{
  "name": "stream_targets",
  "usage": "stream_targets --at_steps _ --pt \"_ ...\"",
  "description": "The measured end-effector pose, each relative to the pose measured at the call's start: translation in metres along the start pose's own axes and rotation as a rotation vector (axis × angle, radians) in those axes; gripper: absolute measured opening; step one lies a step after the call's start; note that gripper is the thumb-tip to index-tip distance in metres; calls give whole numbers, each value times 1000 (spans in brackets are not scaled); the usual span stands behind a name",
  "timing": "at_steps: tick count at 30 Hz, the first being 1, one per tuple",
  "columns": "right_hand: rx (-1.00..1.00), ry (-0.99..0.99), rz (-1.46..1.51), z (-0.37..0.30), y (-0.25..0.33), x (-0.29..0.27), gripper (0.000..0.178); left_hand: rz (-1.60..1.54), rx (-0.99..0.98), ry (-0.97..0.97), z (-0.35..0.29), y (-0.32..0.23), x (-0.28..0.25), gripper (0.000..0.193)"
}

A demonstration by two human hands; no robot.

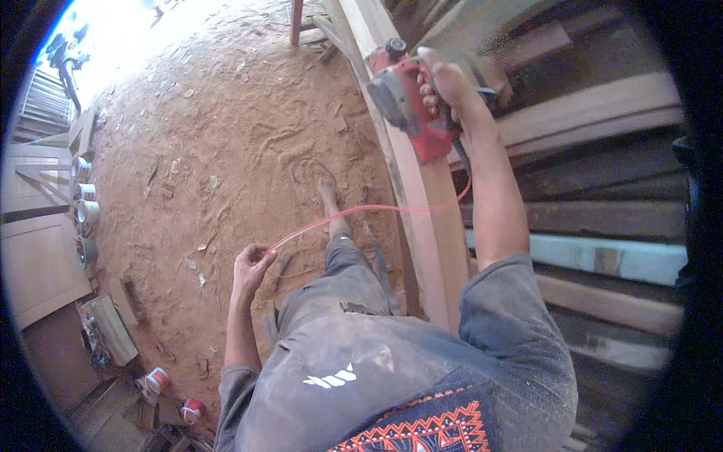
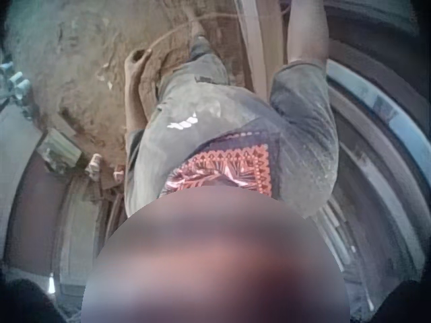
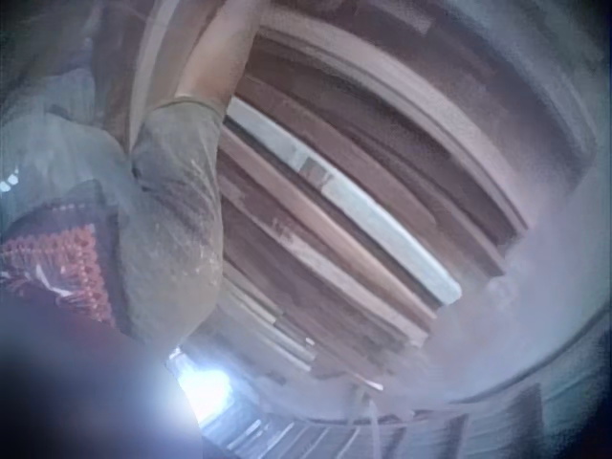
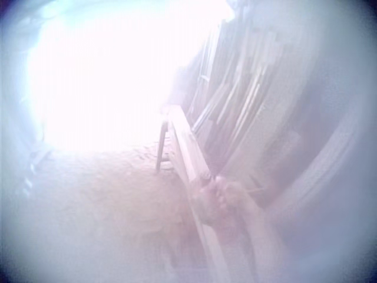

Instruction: The person uses a handheld electric sander to smooth the surface of a long wooden plank resting on a workbench. They repeatedly sand one side, then lift and rotate the plank to sand another side, continuing this cycle.

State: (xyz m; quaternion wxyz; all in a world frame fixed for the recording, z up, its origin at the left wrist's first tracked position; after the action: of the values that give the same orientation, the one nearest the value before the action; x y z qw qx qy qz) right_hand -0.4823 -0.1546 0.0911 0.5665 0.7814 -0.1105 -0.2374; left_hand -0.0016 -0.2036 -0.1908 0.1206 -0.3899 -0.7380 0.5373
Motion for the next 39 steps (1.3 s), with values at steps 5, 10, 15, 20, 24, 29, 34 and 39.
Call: stream_targets --at_steps 5,10,15,20,24,29,34,39 --pt "137 -8 62 -72 3 -2 52 -24 -69 109 -30 -46 4 25" --pt "238 -12 49 -128 23 2 55 -43 -86 263 -33 -80 -17 26" --pt "383 -62 73 -171 56 6 52 -62 -84 319 -21 -108 -32 25" --pt "400 -66 29 -269 79 -10 52 -69 -163 445 -41 -138 -12 30" --pt "488 -88 69 -382 114 -55 53 58 -178 589 -90 -191 48 45" --pt "525 -246 156 -482 176 -96 58 56 -113 1038 -151 -301 102 84" --pt "559 -556 180 -536 208 -86 59 -286 -229 1181 -155 -366 163 96" --pt "589 -902 199 -544 232 -53 60 -574 -519 1329 -106 -405 226 100"
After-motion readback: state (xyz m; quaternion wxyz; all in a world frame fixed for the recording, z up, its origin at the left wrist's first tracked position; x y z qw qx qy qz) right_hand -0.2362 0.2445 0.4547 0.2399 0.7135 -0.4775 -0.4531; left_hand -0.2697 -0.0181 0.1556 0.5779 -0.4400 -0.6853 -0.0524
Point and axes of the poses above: each hand's wrist, its own z-axis towards the middle knuckle, its own x-axis out of the palm, y = z × x, the point moved 2 cm from there along z, towards the middle knuckle, and after that the axes turned 13 degrees about y, right-handed, at the moved point
